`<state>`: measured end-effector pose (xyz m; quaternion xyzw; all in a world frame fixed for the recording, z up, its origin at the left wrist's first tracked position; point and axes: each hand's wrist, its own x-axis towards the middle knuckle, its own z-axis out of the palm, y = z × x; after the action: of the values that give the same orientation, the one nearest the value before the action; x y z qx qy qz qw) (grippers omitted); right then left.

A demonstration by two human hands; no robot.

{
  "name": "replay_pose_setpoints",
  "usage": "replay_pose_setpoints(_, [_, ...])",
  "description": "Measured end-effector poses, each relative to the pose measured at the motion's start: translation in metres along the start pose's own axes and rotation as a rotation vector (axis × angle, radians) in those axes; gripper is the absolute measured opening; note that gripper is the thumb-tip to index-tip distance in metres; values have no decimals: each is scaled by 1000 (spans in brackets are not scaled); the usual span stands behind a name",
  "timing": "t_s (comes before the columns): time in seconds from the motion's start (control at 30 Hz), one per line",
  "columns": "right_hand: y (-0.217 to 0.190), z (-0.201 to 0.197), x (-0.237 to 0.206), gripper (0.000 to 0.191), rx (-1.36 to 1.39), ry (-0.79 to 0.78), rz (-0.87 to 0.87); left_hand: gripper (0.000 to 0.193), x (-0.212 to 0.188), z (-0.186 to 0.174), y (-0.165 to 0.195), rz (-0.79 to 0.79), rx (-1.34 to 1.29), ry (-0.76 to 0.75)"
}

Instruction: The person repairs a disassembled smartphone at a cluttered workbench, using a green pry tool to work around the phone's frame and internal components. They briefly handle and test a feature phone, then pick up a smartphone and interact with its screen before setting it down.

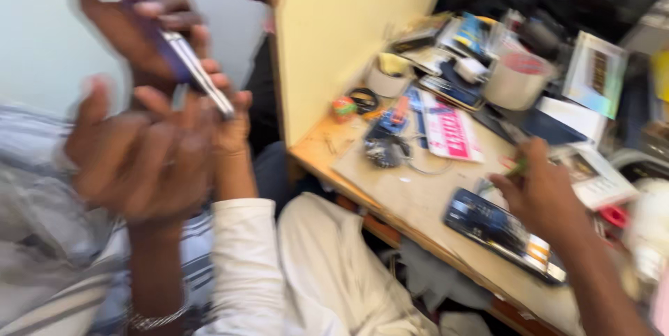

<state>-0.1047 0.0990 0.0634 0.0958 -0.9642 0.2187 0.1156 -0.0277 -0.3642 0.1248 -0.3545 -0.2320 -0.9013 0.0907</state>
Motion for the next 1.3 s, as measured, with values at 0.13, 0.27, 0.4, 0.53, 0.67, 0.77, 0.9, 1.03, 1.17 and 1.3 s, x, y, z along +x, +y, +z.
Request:
replay_pose_setpoints(0.13, [-7, -20, -2, 50, 107, -102, -226, 86, 29, -73, -44, 35, -491, -551])
replay_pose_setpoints(0.27, [-17, -14, -5, 37, 180, -95, -246, 76, -4, -93, -58, 12, -451, -508])
replay_pose_setpoints(0.4, [-14, 3, -18, 41, 174, 113, 12, 61, -68, -45, -94, -82, -496, -172])
replay_pose_setpoints(0.53, [10, -2, -18, 26, 419, 322, 99, 71, -126, 2, -167, -228, -236, 164])
replay_pose_setpoints(0.67, [7, -2, -30, 26, -135, 619, -190, 86, -164, 26, -213, -686, -178, 298])
replay_pose_setpoints(0.77, [-13, -7, -65, 31, 109, 460, -102, 55, -164, 43, -228, -683, -140, 315])
replay_pose_setpoints(0.9, [-41, -10, -123, 76, 1393, -116, -48, 43, -149, 67, -242, -956, -333, 236])
replay_pose_setpoints(1.03, [-47, -15, -154, 99, 1676, -30, -155, 46, -133, 80, -255, -1129, -481, 119])
replay_pose_setpoints(1.17, [-38, -19, -179, 90, 1554, 239, -129, 49, -117, 90, -255, -1083, -230, 102])
replay_pose_setpoints(1.3, [-27, -21, -193, 88, 1535, 376, -56, 67, -113, 106, -240, -899, 124, -84])
